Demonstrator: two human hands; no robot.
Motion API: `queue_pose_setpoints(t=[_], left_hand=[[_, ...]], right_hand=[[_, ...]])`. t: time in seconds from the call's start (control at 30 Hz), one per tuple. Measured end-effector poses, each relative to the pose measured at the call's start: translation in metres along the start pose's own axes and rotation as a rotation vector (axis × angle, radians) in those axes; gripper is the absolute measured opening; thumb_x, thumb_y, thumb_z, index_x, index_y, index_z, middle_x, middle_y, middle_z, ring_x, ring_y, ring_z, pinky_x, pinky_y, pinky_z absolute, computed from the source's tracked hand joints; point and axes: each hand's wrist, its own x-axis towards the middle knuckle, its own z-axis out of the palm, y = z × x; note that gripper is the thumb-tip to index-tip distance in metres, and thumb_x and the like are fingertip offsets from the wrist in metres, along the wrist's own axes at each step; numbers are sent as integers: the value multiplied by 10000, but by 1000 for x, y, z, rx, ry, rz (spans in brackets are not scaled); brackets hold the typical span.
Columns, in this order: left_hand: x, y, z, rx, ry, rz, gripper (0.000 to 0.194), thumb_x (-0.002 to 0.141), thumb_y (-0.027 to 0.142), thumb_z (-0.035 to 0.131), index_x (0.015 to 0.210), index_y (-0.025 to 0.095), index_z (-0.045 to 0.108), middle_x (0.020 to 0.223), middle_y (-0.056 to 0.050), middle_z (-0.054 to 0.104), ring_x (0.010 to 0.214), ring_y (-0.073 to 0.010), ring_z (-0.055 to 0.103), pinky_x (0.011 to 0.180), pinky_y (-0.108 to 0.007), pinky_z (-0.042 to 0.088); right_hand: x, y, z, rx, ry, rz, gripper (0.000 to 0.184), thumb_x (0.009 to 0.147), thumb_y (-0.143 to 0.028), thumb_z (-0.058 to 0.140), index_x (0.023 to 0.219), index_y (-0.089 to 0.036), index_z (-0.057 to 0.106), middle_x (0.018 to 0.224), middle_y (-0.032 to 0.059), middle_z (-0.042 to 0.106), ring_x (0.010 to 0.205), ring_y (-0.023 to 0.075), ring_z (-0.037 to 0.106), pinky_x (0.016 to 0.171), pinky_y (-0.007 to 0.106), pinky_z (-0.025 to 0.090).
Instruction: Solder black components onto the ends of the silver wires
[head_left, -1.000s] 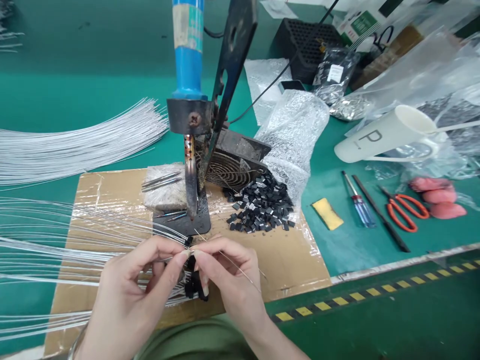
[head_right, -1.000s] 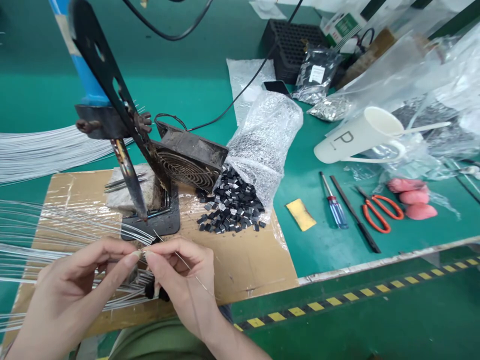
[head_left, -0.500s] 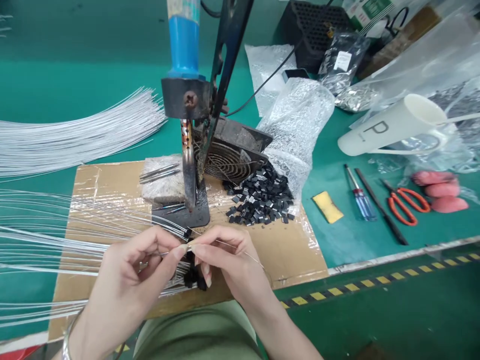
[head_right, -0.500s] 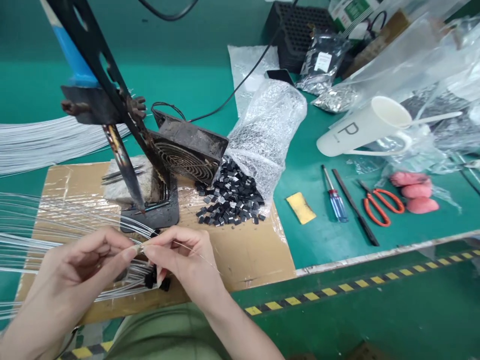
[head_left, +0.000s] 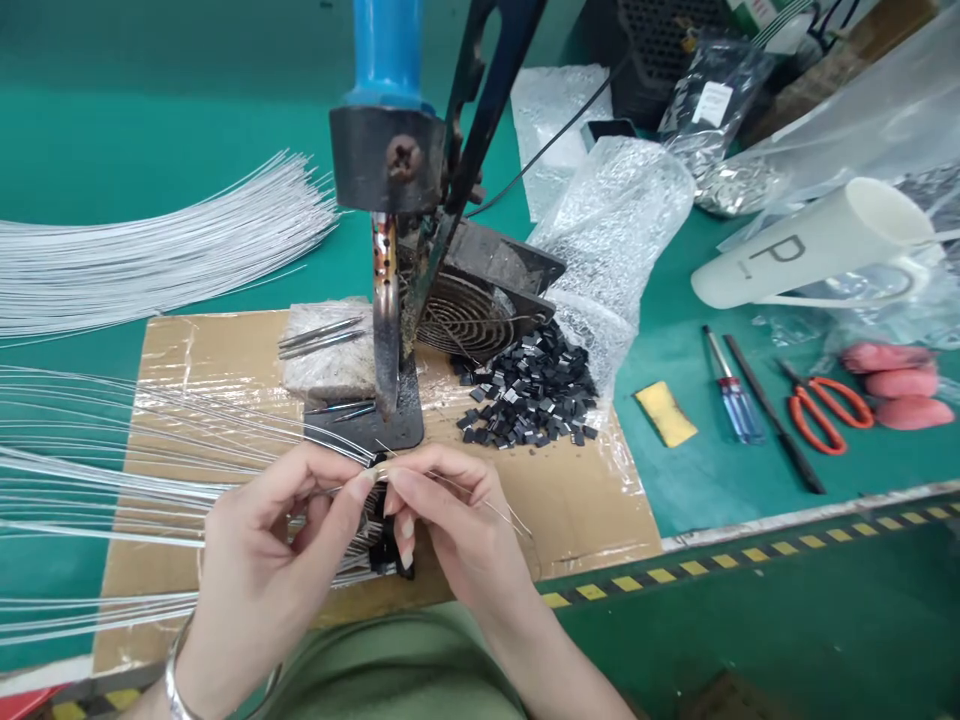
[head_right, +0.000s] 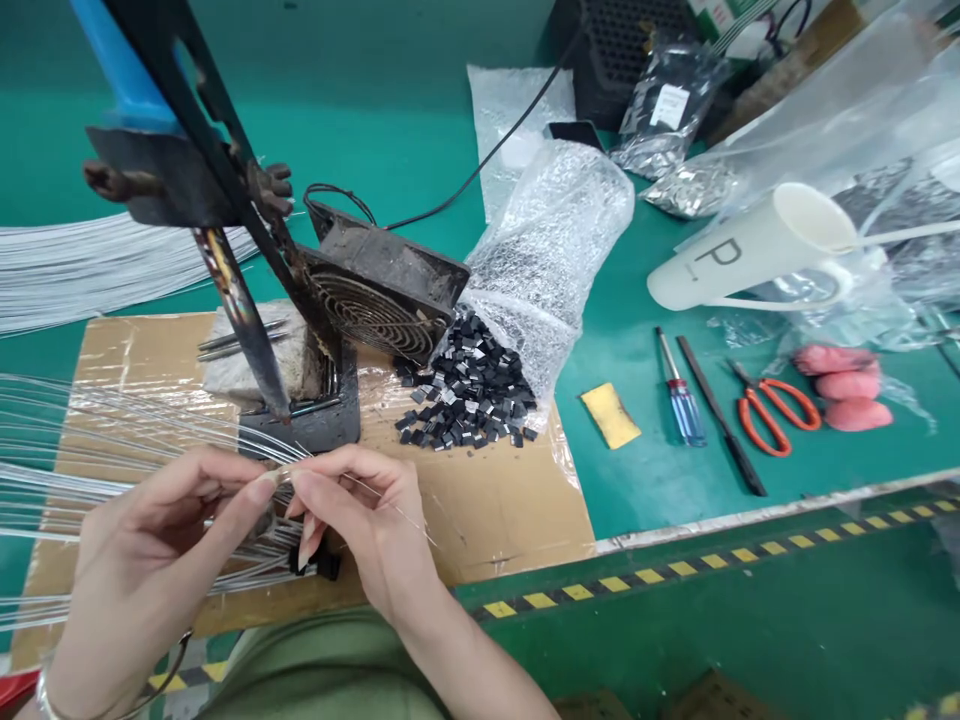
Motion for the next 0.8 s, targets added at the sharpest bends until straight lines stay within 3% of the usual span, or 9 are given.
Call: queue_pose_setpoints(t=[0.33, 0.5, 0.8], left_hand=[[-3, -11, 7, 118, 106, 168, 117, 986, 299, 711, 886, 248, 742, 650, 60, 716, 475, -76, 540, 455, -174, 418], [-5, -12, 11, 85, 135, 167, 106, 979, 274, 713, 887, 241, 752, 689, 40, 742, 542, -94, 621, 476, -179, 452], [-3, -11, 13, 36, 151, 146, 96, 963, 252, 725, 872, 238, 753, 665, 56, 727, 512, -73, 594, 468, -145, 456]], right_hand=[[2, 2, 2, 72, 28, 0, 152, 785, -334, 944, 764, -201, 873, 635, -11, 758, 419, 67, 601, 419, 156, 525], [1, 7, 7, 143, 36, -15, 133, 782, -326, 952, 785, -208, 892, 648, -11, 777, 431, 55, 621, 436, 134, 553], [1, 10, 9, 154, 32, -33, 136, 787, -333, 959, 805, -212, 899, 665, -20, 773, 461, 51, 622, 458, 131, 587]])
